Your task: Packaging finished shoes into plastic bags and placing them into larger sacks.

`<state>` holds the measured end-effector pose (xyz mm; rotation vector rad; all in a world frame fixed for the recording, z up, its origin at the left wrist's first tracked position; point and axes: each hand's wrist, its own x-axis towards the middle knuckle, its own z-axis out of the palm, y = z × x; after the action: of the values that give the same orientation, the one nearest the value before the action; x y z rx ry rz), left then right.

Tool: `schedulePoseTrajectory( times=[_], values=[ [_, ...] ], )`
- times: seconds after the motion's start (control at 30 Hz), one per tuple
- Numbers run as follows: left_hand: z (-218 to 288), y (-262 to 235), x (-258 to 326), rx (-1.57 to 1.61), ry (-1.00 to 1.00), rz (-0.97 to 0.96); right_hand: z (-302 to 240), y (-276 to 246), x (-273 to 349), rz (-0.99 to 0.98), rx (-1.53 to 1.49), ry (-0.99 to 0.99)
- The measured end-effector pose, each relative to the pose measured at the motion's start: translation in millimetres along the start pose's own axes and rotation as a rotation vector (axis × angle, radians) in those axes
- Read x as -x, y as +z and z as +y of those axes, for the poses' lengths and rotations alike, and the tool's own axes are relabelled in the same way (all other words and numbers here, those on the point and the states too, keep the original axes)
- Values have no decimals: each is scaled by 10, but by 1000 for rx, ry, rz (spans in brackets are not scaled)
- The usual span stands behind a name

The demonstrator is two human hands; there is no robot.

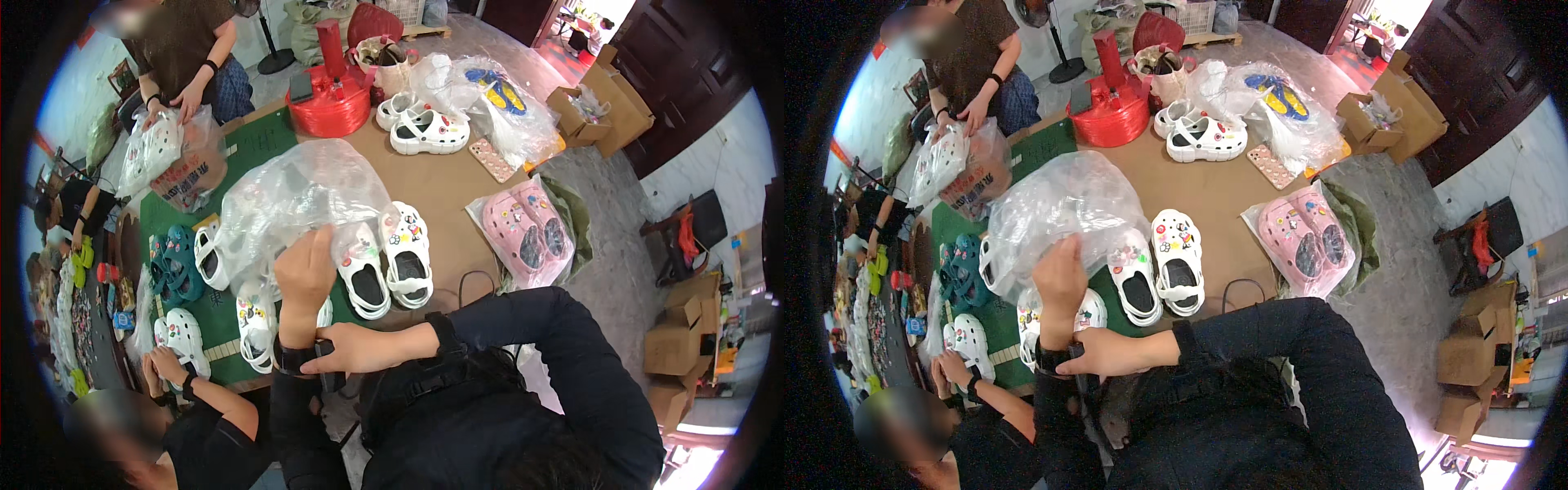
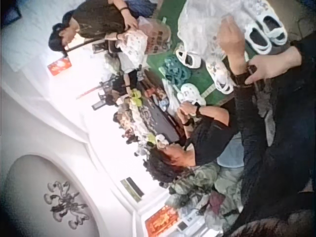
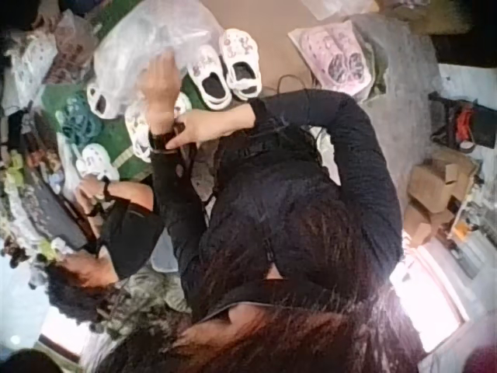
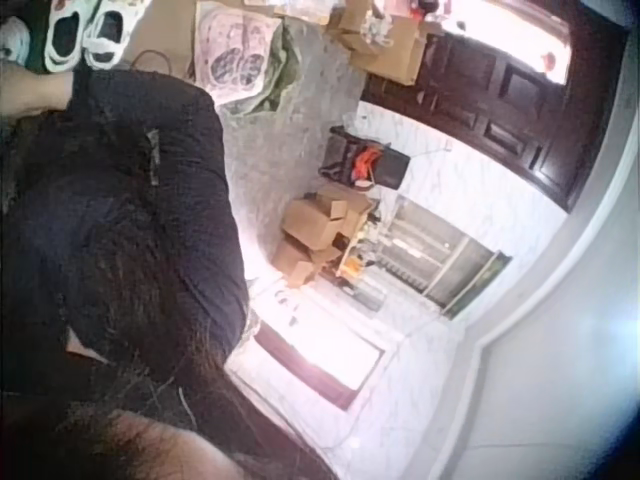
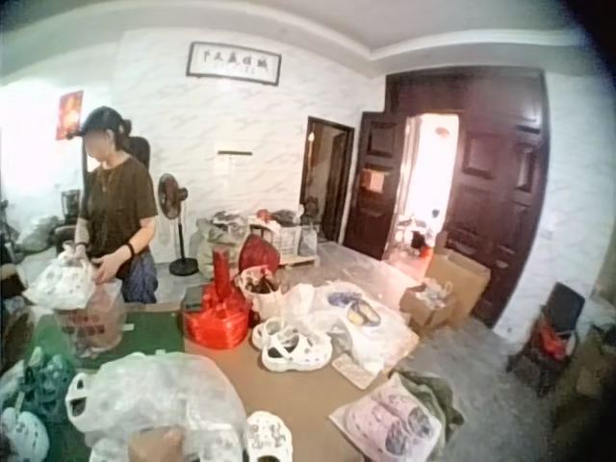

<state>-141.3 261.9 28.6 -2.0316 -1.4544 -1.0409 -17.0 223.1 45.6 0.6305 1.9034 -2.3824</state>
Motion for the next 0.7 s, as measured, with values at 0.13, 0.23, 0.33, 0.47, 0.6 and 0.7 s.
schedulePoseTrajectory(
  times=[0.13,0.23,0.33,0.47,0.6,0.7],
  values=[
    [109,-156,131,122,-155,-41,60,-84,110,-176,345,52],
    [164,-98,209,213,-377,-27,187,-589,370,10,729,-259],
    [184,-67,354,485,-600,116,275,-961,610,198,765,-9],
    [312,-163,329,1174,-1226,20,389,-898,667,552,377,-89],
    [389,-67,382,1388,-1249,36,409,-842,467,799,-129,-321],
    [464,-59,441,1193,-993,-298,348,-879,347,467,-293,-227]
  ],
)
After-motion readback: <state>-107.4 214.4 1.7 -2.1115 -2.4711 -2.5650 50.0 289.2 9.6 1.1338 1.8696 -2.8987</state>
